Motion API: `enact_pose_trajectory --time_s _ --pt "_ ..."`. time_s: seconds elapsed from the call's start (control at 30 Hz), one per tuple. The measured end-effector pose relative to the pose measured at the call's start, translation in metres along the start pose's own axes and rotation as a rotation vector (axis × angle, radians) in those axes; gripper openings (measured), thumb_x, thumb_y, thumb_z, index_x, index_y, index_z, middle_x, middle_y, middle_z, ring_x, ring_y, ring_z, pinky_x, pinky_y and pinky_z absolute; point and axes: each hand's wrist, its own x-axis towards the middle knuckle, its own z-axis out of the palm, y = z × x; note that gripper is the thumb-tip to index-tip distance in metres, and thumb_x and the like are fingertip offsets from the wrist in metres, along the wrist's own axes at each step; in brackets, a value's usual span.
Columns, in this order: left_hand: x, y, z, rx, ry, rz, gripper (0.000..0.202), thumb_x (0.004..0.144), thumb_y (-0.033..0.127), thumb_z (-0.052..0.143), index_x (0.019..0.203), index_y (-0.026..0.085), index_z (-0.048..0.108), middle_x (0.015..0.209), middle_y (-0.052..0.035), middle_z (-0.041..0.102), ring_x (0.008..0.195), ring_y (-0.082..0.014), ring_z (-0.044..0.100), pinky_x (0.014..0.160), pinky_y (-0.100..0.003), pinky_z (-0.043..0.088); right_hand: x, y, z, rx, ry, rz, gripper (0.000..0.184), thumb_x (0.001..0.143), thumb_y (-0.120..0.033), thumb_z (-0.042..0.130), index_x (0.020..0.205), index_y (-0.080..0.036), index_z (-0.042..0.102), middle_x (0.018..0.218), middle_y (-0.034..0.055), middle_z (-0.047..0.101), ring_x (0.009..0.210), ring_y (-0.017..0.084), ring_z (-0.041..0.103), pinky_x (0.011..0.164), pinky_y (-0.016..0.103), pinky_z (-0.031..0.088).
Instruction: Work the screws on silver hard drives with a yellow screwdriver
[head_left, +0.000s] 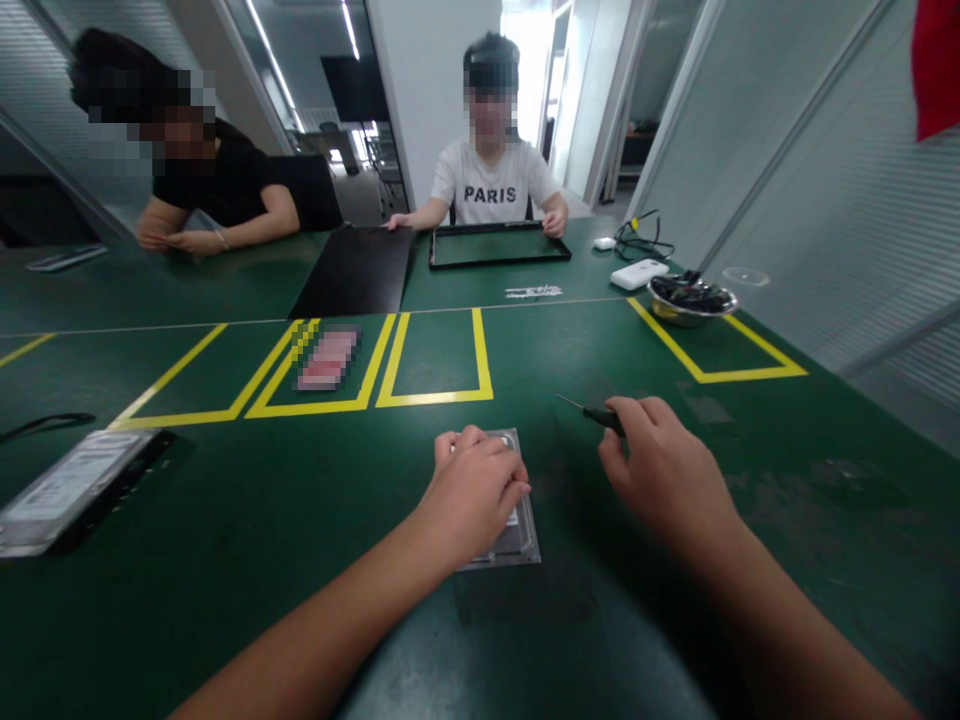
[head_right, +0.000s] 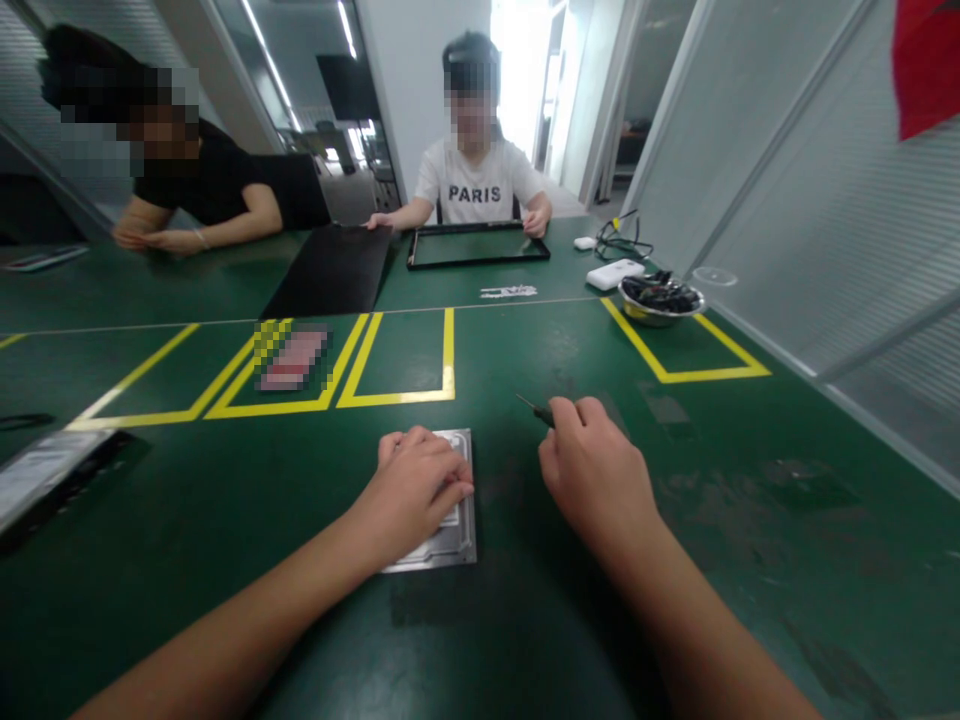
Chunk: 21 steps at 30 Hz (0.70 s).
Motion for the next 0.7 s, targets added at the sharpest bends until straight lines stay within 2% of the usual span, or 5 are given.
enact_pose_trajectory --time_s 0.13,0.23,0.33,0.47,0.7 --pt "-0.004 0.006 -0.021 0.047 -0.027 0.025 0.016 0.095 0.031 0.055 0.091 0.022 0.067 0.097 -0.0045 0.067 0.099 -0.0260 0.050 0.084 -0.041 0.036 -0.001 0.004 0.005 0.259 0.301 -0.116 0.029 0.089 -0.025 0.053 0.115 -0.015 0.057 0.102 0.0121 0.064 0.086 0.024 0.063 0.075 0.038 0.052" --pt "-0.014 0.011 -0.031 0.075 -0.068 0.041 0.018 0.097 0.028 0.049 0.092 0.019 0.065 0.097 -0.0057 0.065 0.097 -0.0253 0.052 0.084 -0.041 0.041 -0.003 0.004 0.006 0.498 0.438 -0.131 0.030 0.085 -0.027 0.061 0.113 -0.018 0.058 0.096 0.0084 0.066 0.078 0.020 0.064 0.074 0.037 0.054" --pt "-0.027 0.014 -0.026 0.053 -0.084 0.054 0.012 0.092 0.028 0.057 0.098 0.019 0.062 0.101 -0.0060 0.064 0.101 -0.0255 0.055 0.090 -0.043 0.045 -0.007 0.000 0.003 0.758 0.401 -0.076 0.032 0.088 -0.030 0.063 0.118 -0.020 0.058 0.095 0.0063 0.066 0.074 0.017 0.065 0.068 0.033 0.054" --pt "-0.041 0.015 -0.007 0.017 -0.070 0.034 0.031 0.086 0.039 0.067 0.110 0.021 0.060 0.111 -0.0059 0.062 0.106 -0.0275 0.055 0.092 -0.046 0.047 -0.013 -0.008 0.003 1.035 0.325 -0.033 0.031 0.094 -0.033 0.058 0.122 -0.021 0.057 0.094 0.0050 0.067 0.069 0.015 0.064 0.061 0.029 0.052" --pt "-0.045 0.009 0.011 0.125 -0.024 0.114 0.046 0.084 0.052 0.067 0.118 0.022 0.059 0.115 -0.0083 0.061 0.109 -0.0316 0.054 0.093 -0.051 0.047 -0.019 -0.018 0.016 1.117 0.305 -0.134 0.029 0.096 -0.028 0.054 0.125 -0.023 0.050 0.103 0.0037 0.069 0.081 0.014 0.067 0.071 0.028 0.055"
